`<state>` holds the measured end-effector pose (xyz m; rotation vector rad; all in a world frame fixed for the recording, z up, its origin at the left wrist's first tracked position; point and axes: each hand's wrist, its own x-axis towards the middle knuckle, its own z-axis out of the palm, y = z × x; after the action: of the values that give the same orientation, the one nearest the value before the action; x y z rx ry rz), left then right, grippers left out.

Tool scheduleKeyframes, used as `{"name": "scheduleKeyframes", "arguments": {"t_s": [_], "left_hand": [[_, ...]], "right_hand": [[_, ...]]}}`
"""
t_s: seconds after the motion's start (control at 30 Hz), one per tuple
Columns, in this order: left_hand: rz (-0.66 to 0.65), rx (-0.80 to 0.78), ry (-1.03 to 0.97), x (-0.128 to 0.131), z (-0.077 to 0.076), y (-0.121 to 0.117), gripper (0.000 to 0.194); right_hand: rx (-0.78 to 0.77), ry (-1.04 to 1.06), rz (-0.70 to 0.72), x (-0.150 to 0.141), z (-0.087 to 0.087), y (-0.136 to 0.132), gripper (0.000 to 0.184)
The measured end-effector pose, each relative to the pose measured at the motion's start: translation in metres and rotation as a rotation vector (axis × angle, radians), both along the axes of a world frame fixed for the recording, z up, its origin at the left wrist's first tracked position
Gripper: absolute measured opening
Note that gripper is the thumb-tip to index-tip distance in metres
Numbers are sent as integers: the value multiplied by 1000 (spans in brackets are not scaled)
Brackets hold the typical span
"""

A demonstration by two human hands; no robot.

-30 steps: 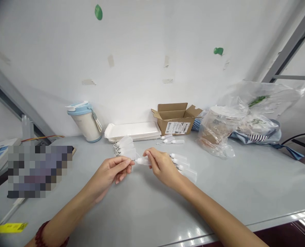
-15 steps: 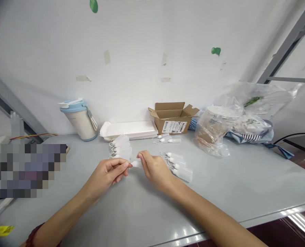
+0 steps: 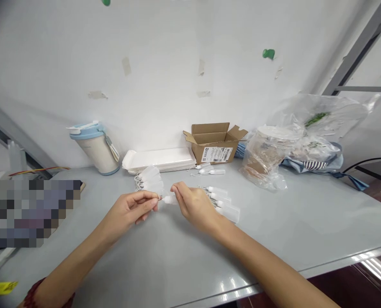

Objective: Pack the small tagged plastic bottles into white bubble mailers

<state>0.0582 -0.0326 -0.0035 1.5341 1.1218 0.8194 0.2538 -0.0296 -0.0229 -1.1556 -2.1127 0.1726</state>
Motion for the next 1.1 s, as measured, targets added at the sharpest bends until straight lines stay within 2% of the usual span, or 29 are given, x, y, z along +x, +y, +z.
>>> {"name": "scheduleKeyframes", "arguments": {"t_s": [0.33,0.87,1.1], "left_hand": [[51,7,25,5,-2,-4,25],[-35,-67,100,3,-1,-3,31],[-46,-35,130,0,0,-1,32]], "right_hand": [[-27,-27,-14,-4,-6,-1,32],[77,-87,-13,-3,-7,-1,30],[65,-69,35,-2,-1,-1,28]]}}
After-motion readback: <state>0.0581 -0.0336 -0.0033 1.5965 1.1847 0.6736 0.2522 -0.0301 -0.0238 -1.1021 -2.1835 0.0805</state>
